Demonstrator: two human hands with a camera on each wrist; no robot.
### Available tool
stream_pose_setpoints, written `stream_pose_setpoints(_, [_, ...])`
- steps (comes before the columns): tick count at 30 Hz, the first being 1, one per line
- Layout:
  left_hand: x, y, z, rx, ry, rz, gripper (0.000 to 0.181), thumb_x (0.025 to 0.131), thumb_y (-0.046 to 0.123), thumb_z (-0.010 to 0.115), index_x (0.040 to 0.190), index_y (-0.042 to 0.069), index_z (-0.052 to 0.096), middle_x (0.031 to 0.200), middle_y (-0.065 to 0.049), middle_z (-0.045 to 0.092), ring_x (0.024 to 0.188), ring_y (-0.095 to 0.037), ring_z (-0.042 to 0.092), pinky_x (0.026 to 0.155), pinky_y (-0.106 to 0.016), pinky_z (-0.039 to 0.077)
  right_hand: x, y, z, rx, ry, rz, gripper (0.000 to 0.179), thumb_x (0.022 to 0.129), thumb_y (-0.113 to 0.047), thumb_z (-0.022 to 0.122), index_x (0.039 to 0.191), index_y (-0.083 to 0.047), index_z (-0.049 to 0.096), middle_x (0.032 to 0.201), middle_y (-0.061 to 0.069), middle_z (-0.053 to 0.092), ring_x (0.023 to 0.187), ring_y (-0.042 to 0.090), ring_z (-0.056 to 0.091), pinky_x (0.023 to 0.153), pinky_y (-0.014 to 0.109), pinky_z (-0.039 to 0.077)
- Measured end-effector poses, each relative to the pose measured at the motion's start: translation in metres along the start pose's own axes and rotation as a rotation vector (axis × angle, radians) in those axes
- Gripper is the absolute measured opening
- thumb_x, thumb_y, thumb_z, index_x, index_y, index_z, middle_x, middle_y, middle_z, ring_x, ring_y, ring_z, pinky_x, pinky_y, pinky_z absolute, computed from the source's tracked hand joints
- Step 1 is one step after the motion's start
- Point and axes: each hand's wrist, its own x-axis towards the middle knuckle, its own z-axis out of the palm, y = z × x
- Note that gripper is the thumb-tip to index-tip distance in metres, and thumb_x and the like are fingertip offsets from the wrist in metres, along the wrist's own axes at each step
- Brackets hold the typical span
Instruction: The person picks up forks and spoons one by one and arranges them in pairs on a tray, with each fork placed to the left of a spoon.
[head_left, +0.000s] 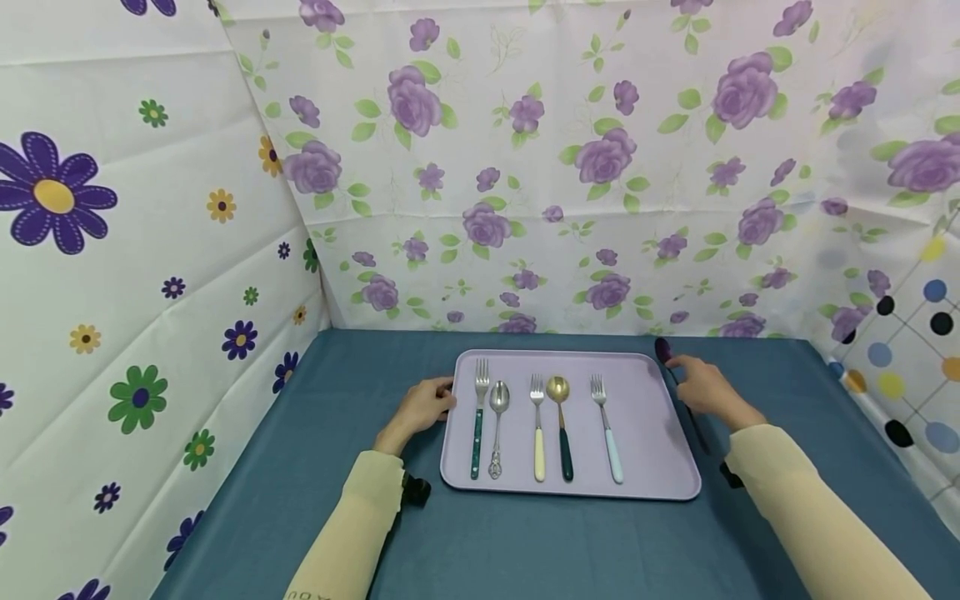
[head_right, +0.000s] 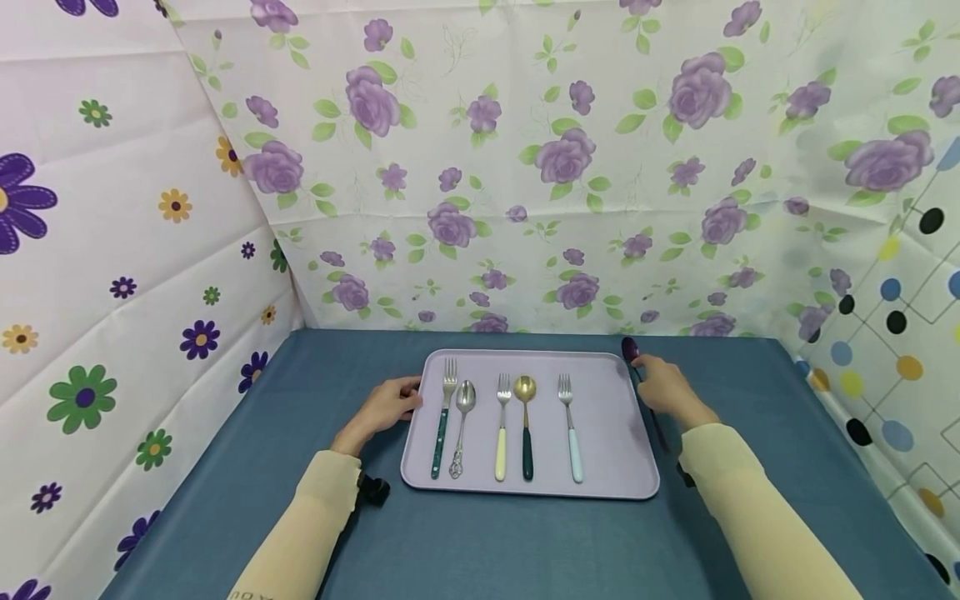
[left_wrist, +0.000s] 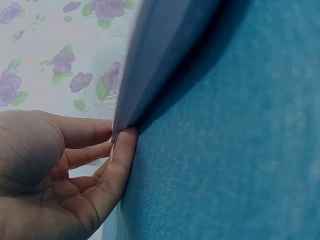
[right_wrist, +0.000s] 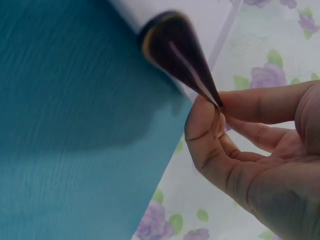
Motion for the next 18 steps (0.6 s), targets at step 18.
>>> stream_pose_setpoints(18, [0.000, 0.000, 0.000, -0.009, -0.005, 0.005, 0.044, 0.104, 0.006, 0.060, 0.147, -0.003, 0.055, 0.095, -0.009, 0.063, 0.092, -0.021, 0.069, 0.082, -0.039, 0.063, -0.001, -0.028, 0.025, -0.022, -0.007, -0.058, 0.059, 0.086, 0.012, 0.041, 0.145, 0.011, 0.048, 0.064, 0.003, 0.043, 0.047, 0.011, 0.039, 0.049, 0.028, 0.045])
